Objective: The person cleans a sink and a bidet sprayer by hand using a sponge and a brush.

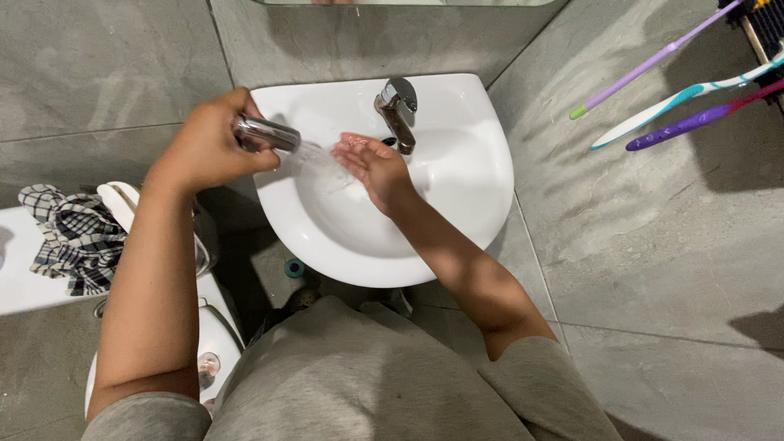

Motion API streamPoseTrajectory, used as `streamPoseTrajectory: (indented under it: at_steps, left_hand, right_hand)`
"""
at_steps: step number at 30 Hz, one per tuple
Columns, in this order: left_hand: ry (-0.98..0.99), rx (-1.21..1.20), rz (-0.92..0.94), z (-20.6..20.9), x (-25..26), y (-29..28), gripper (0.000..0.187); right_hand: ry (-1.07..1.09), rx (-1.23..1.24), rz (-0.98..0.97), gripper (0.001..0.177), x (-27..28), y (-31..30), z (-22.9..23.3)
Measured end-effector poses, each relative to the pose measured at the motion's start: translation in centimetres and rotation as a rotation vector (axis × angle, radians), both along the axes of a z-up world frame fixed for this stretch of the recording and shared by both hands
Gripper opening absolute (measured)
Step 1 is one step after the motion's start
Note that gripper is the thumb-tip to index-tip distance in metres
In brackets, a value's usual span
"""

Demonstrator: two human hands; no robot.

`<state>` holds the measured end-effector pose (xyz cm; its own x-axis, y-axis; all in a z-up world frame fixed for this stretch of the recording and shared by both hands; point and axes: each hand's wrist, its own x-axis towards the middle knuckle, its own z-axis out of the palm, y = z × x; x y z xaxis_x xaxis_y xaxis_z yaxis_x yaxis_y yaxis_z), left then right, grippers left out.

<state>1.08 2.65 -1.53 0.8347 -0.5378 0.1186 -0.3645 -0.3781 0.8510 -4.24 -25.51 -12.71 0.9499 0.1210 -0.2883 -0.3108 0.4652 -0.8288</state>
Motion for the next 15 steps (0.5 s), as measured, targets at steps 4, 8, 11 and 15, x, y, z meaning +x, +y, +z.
streamPoseTrajectory:
  at_steps: [4, 8, 11, 15]
  left_hand:
    - [-0.045, 0.011, 0.125, -0.1, 0.6, 1.9, 0.041]
    - [-0.096, -0.026, 0.173, -0.1, 0.8, 2.8, 0.039]
    - [-0.122, 0.009, 0.223, 0.2, 1.0, 3.0, 0.037]
    - [-0.036, 0.005, 0.205, 0.2, 1.2, 3.0, 0.04]
  right_hand:
    - [-0.4, -0.772, 0.089, 0.045, -2.9, 4.2, 1.4]
    - [-0.857, -1.459, 0.476, 0.065, -4.3, 9.6, 5.2]
    - [-0.889, -1.645, 0.619, 0.065, -1.8, 12.1, 7.5]
    - [-0.475, -1.778, 0.812, 0.049, 3.7, 12.0, 8.4]
